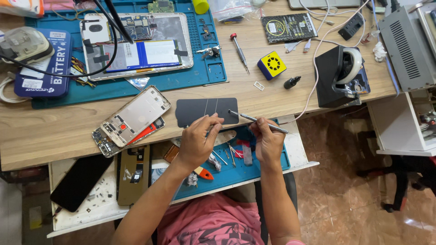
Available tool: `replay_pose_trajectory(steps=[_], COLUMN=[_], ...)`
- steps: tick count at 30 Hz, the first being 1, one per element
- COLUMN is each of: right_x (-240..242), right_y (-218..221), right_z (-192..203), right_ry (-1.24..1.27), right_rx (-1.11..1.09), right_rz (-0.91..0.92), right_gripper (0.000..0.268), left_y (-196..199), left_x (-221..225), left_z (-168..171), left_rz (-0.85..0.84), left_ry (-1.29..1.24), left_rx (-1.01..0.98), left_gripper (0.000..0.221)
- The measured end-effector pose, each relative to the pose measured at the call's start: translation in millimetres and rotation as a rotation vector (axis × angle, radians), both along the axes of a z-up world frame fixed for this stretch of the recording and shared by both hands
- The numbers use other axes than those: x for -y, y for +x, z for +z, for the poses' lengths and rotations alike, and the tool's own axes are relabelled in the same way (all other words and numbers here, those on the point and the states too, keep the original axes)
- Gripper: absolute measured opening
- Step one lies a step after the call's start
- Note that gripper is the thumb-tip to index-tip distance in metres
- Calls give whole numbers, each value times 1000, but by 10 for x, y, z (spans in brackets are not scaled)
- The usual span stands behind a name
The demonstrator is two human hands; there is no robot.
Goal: The person applies a small amount of liquid to a tiny component, then uses a precision tool to manipulate it. They repeatedly inspect the component under a portable UV light and continue to adjust it with the tool.
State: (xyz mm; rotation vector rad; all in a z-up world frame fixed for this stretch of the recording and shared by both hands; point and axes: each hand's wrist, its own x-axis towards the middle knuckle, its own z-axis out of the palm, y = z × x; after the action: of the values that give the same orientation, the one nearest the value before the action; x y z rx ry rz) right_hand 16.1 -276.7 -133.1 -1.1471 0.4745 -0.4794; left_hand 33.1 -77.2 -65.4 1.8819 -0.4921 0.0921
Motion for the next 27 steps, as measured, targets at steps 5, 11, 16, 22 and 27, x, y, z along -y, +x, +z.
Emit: replay_pose_trajectory(steps=[5, 11, 16, 22, 27], right_x=[34, 42, -61, -199, -284], right_y=[-11, -94, -237, -308, -272], right_z=[61, 398, 870, 1348, 1584], right_ry=[18, 89, 118, -43, -294], right_rx=[6, 164, 257, 241, 189], right_rz=[8, 158, 305, 466, 572], right_gripper=[8, 16, 18, 21, 17], left_y=[-10, -74, -200, -282, -284], left_x=[-10, -19, -10, -75, -158], left_z=[70, 254, 327, 372, 401], left_rz=[3, 10, -11, -51, -102], left_ry=[-29, -327, -552, -676, -625], left_rx=[-19, -66, -212, -266, -206], left_gripper=[13, 13, 13, 14, 13])
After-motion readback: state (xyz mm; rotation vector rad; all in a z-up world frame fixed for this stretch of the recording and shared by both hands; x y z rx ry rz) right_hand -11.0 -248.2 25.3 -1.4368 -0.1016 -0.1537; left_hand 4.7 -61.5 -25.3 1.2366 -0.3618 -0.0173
